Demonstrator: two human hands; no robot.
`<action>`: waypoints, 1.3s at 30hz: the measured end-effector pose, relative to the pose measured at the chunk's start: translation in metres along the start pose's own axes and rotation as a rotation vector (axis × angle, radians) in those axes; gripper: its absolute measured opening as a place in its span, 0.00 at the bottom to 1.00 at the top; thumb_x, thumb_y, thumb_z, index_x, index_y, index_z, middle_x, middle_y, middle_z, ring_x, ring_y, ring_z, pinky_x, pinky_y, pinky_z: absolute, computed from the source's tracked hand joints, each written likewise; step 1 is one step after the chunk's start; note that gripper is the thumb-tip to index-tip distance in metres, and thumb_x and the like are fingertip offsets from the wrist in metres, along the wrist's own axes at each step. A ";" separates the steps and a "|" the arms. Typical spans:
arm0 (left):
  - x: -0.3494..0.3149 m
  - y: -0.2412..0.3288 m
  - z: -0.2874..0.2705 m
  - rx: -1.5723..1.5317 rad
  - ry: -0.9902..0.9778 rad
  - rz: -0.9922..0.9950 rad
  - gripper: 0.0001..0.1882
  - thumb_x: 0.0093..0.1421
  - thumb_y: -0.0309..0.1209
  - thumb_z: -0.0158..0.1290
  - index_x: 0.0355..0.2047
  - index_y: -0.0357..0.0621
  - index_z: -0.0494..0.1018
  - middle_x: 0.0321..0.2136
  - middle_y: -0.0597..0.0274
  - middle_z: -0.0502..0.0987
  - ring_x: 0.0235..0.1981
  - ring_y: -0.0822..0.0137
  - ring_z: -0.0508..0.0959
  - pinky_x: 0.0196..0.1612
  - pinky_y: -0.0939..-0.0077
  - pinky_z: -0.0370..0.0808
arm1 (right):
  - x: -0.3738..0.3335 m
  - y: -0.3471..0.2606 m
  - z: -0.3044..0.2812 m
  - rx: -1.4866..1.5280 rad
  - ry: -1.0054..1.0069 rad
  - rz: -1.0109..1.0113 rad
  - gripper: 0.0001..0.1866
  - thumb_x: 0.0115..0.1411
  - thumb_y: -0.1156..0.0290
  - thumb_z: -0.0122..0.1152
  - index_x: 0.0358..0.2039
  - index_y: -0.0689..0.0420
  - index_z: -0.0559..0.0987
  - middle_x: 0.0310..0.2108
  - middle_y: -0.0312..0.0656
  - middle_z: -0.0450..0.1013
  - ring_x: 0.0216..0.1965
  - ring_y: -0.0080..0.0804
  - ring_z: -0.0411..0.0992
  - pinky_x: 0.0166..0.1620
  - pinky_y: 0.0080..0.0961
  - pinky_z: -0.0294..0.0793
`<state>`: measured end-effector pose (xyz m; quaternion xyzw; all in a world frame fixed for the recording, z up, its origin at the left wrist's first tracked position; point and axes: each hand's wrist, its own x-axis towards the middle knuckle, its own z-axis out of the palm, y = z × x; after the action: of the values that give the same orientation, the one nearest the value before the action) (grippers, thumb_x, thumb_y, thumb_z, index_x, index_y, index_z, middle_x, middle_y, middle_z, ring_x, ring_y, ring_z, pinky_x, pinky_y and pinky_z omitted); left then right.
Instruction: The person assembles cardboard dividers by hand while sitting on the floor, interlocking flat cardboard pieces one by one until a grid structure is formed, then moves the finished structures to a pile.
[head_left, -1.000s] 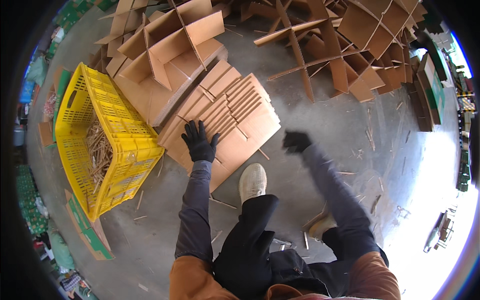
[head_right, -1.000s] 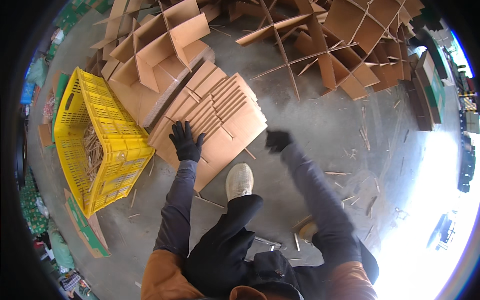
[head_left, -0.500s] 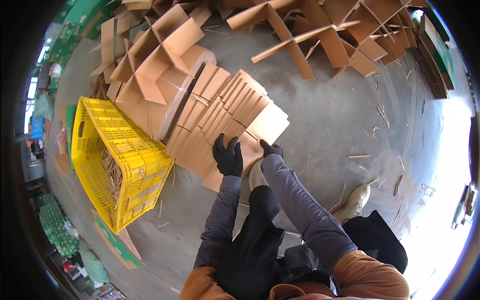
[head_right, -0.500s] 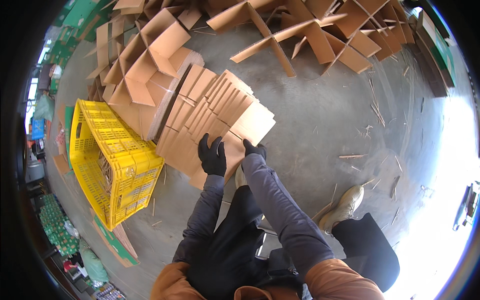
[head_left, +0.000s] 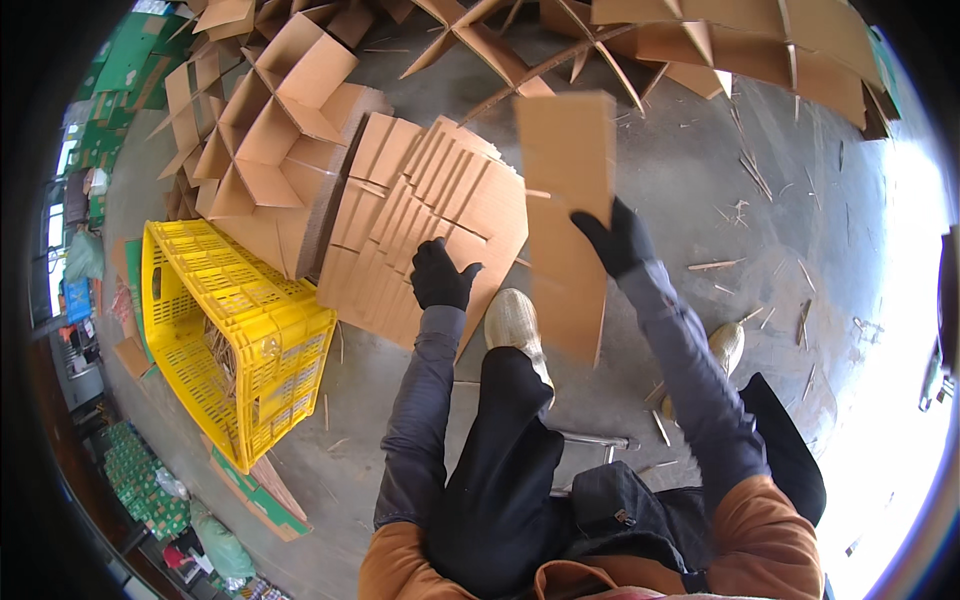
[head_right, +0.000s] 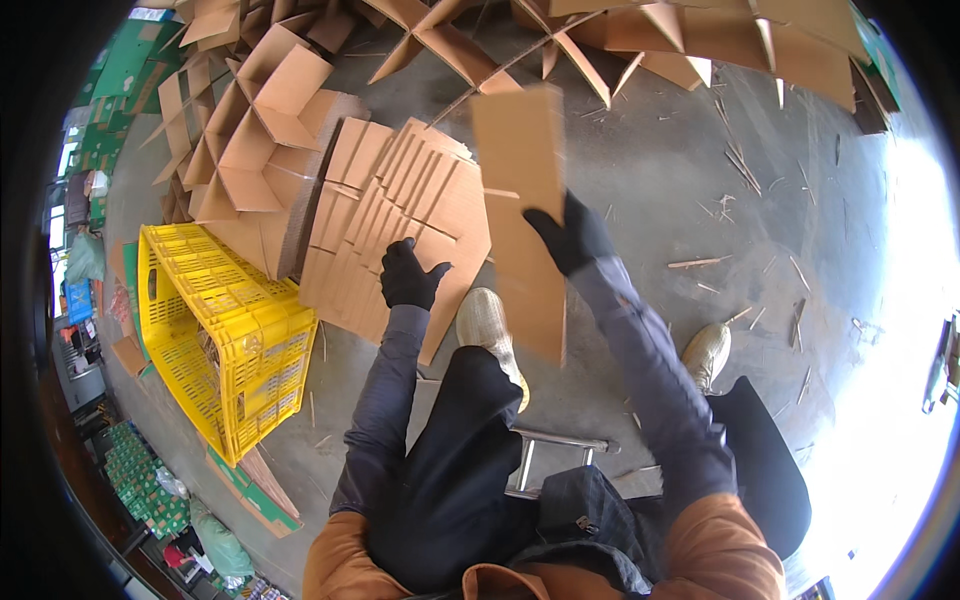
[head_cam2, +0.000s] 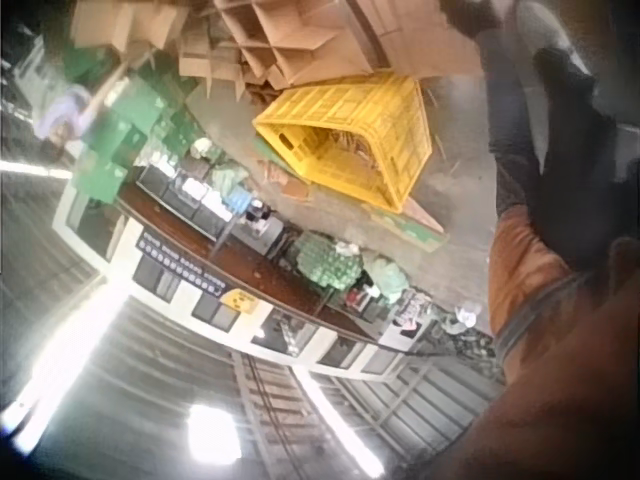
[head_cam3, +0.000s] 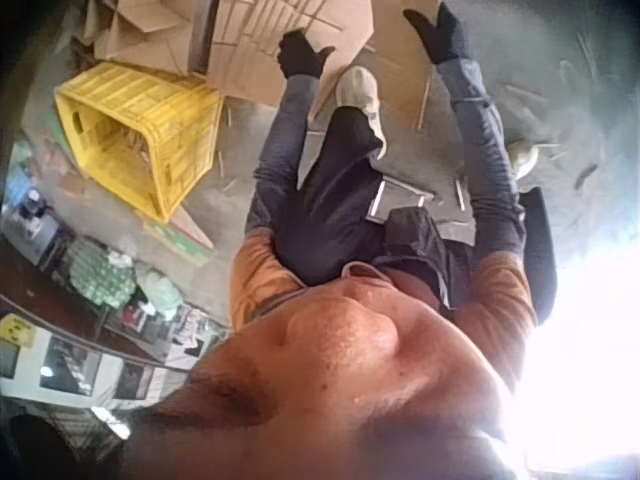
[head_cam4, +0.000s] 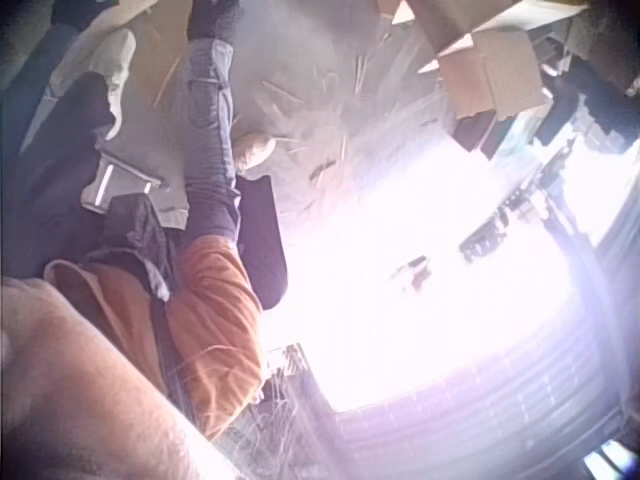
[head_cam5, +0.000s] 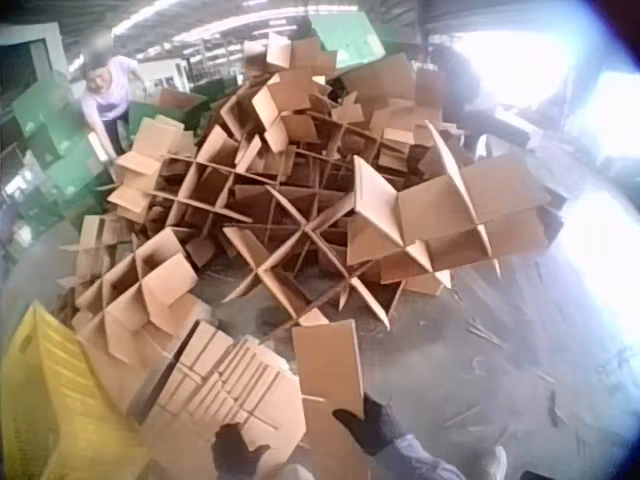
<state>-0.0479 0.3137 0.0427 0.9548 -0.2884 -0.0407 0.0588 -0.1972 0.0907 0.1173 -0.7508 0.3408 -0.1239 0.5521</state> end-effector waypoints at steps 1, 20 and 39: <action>0.000 0.002 0.006 -0.012 -0.018 -0.006 0.33 0.39 0.48 0.65 0.41 0.43 0.67 0.37 0.56 0.70 0.40 0.53 0.70 0.40 0.61 0.71 | 0.017 -0.011 -0.002 -0.267 -0.037 -0.045 0.22 0.55 0.59 0.56 0.48 0.55 0.71 0.35 0.49 0.76 0.37 0.41 0.75 0.40 0.34 0.73; 0.021 0.102 -0.051 -0.298 -0.295 0.322 0.13 0.55 0.37 0.52 0.40 0.51 0.66 0.23 0.54 0.77 0.26 0.52 0.78 0.27 0.58 0.72 | 0.071 -0.019 -0.245 -0.438 0.162 -0.227 0.23 0.53 0.60 0.62 0.46 0.60 0.73 0.38 0.43 0.76 0.38 0.28 0.74 0.43 0.26 0.72; -0.034 0.184 0.015 -0.310 -0.327 0.757 0.14 0.57 0.29 0.42 0.43 0.55 0.68 0.34 0.66 0.74 0.33 0.62 0.77 0.33 0.65 0.74 | -0.081 0.017 -0.109 -0.653 0.096 0.256 0.29 0.56 0.61 0.52 0.56 0.45 0.56 0.29 0.62 0.72 0.33 0.64 0.70 0.34 0.53 0.67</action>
<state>-0.1778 0.1792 0.0547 0.7429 -0.6137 -0.2096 0.1659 -0.3244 0.0596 0.1564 -0.8322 0.4793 0.0265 0.2775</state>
